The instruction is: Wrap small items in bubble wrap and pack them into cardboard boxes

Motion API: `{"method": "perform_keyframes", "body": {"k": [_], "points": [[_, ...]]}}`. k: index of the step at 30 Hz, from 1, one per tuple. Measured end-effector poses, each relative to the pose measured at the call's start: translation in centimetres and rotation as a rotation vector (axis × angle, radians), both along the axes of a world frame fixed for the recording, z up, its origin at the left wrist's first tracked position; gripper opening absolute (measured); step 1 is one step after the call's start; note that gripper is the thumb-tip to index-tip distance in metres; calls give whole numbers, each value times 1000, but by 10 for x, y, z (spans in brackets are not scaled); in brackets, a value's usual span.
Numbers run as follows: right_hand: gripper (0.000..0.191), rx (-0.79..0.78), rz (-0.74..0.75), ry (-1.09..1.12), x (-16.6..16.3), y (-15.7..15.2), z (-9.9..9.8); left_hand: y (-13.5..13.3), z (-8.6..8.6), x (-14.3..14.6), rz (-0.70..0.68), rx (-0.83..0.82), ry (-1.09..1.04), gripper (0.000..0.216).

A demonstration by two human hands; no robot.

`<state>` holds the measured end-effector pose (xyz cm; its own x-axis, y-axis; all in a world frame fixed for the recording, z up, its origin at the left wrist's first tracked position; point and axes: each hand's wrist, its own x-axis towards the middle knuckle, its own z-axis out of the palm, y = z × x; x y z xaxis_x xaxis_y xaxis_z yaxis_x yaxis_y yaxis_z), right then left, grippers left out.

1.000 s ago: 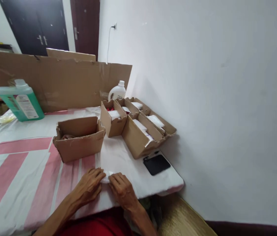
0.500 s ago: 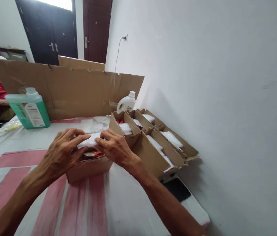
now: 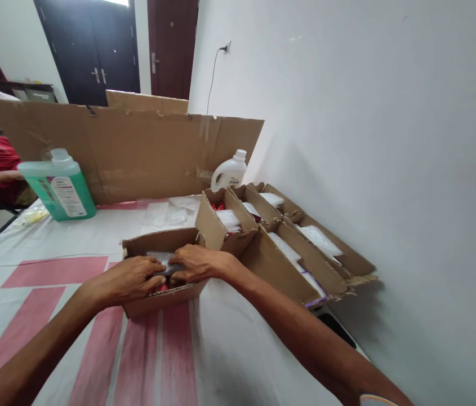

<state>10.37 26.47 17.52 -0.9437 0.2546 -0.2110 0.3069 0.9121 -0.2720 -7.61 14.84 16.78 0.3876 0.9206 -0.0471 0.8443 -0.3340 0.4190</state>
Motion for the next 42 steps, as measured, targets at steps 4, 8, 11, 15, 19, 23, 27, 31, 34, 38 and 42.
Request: {"method": "perform_keyframes", "body": {"k": [4, 8, 11, 15, 19, 23, 27, 31, 34, 38, 42], "points": [[20, -48, -50, 191, 17, -4, 16, -9, 24, 4, 88, 13, -27, 36], [20, -192, -309, 723, 68, -23, 20, -52, 36, -12, 430, 235, -265, 46], [34, -297, -775, 1020, 102, -46, -28, -83, -6, -22, 889, 379, -481, 56], [57, -620, -952, 1069, 99, -74, -121, -87, -99, 3, 1019, 149, -1011, 78], [78, -752, -864, 1021, 64, -94, -151, -80, -141, 29, 1025, 175, -1347, 91], [83, -803, -741, 911, 31, -123, -140, -111, -125, 4, 1166, 253, -1496, 97], [88, -767, -571, 934, 19, -151, -149, -150, -104, -16, 1284, 419, -1470, 101], [74, -659, -674, 906, 55, -147, -171, -144, -108, 13, 1223, 295, -1314, 105], [76, -520, -836, 926, 84, -137, -178, -131, -115, 35, 1046, 158, -1186, 88], [73, -499, -759, 929, 73, -156, -162, -158, -110, 28, 1123, 166, -1165, 92], [83, -557, -528, 931, 43, -183, -140, -176, -97, 1, 1241, 295, -951, 96]]}}
